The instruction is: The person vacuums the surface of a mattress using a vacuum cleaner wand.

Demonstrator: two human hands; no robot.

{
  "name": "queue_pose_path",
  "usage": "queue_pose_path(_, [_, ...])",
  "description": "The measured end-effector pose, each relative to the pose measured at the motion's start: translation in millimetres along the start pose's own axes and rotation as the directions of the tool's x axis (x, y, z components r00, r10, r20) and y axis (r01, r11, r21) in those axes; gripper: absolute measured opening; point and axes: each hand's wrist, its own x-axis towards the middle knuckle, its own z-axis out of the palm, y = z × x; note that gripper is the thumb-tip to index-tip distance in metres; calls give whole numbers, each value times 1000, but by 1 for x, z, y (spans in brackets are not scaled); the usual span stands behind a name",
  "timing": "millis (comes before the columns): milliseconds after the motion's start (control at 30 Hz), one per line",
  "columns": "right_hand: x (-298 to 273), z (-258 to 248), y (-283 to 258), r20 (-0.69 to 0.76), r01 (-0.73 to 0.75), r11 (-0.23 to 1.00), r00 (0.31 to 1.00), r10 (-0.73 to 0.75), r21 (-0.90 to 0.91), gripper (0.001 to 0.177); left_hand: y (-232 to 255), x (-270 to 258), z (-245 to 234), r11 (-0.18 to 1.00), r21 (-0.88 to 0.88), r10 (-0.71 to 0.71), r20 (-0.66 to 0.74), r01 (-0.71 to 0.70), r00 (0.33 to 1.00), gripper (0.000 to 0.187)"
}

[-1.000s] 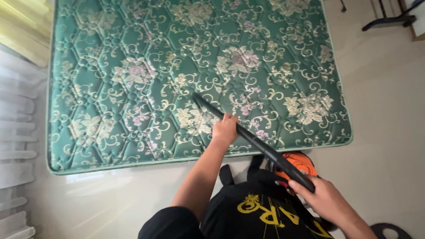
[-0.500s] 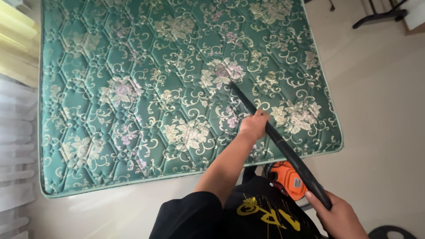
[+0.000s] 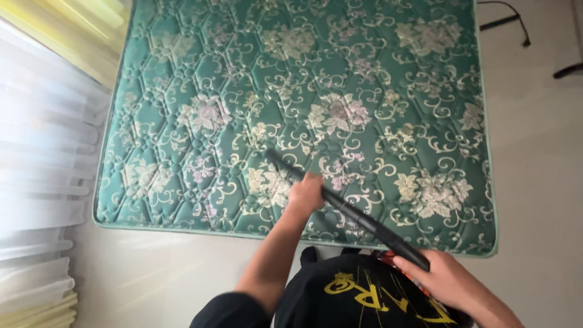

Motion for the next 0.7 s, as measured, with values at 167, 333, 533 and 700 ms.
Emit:
queue_pose_path(167, [4,6,-8,-88,155,985,983,-161,-71,41,-9,-3,-6,990,-48,-128,76,132,989,28])
queue_pose_path(333, [11,-6,4,-152,36,998,987,-44,-57,44,24,43,-1,998,-51,-25,-17,24,1000,33])
queue_pose_path(533, [9,-23,62,-172,-99,981,977,128,168,57,103,86,9,982,33,185,33,-186,982,43])
queue_pose_path(700, [-9,-33,90,-248,-206,924,923,293,321,55,163,104,26,958,64,271,135,-281,953,33])
